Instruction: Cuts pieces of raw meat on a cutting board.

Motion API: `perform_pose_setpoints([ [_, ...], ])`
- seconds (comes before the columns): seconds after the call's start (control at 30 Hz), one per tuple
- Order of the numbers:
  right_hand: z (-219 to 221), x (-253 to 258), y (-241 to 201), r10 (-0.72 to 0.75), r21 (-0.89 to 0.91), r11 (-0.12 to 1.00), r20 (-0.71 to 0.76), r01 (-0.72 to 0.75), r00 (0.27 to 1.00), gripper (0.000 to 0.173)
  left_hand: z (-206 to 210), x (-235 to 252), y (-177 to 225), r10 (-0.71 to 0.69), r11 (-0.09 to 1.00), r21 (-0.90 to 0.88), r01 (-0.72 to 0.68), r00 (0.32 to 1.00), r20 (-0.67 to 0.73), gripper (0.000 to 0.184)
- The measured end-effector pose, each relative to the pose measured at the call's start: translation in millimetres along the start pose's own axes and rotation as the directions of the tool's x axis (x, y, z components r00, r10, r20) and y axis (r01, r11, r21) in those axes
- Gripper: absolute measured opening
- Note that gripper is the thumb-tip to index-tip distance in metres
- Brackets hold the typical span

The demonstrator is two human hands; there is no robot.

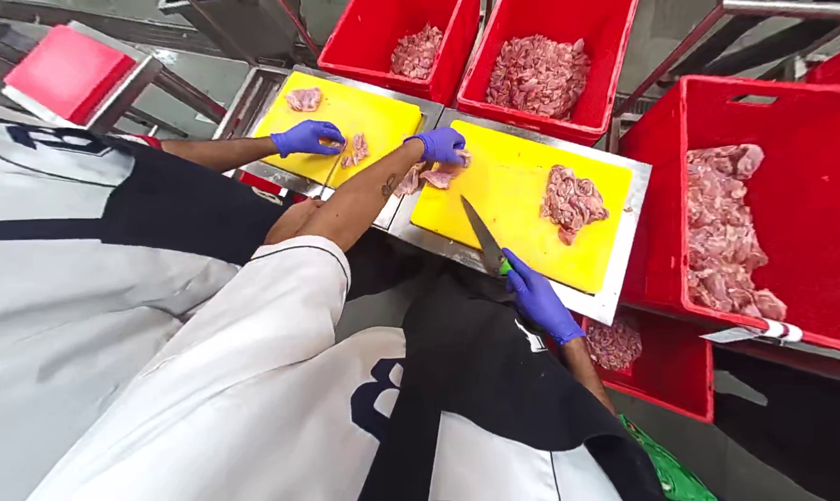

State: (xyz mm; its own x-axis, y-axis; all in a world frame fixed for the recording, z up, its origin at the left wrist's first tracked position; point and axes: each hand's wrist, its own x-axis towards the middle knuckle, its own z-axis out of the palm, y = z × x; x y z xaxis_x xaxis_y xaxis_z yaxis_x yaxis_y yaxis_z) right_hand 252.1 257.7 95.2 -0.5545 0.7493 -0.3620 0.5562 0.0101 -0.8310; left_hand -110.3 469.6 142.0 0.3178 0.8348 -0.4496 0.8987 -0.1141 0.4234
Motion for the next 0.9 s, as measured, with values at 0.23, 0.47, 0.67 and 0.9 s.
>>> perform_pose_setpoints([
  [0.23, -57, -4, 17, 0.225, 0.108, 0.974, -0.383, -0.198, 0.896, 0.051, 20, -39, 67, -0.085, 0.311, -0.929, -0.198, 0.968, -0.235, 0.043],
  [0.47, -33, -24, -11, 0.197, 0.269, 0.958, -0.374, -0.098, 0.906, 0.052, 135, -51, 68, -0.352, 0.827, -0.544, 0.141, 0.885, -0.305, 0.049],
  [0.67, -10, -32, 17, 0.244, 0.208, 0.962, -0.362, -0.177, 0.9, 0.052, 116, -51, 62, -0.233, 0.956, -0.255, 0.145, 0.903, -0.36, 0.045],
  [0.9, -1, -29, -36, 0.122, -0.334, 0.915, -0.311, -0.228, 0.943, 0.054, 123, -11, 93, 0.346, 0.936, 0.043, -0.349, 0.896, -0.279, 0.021],
])
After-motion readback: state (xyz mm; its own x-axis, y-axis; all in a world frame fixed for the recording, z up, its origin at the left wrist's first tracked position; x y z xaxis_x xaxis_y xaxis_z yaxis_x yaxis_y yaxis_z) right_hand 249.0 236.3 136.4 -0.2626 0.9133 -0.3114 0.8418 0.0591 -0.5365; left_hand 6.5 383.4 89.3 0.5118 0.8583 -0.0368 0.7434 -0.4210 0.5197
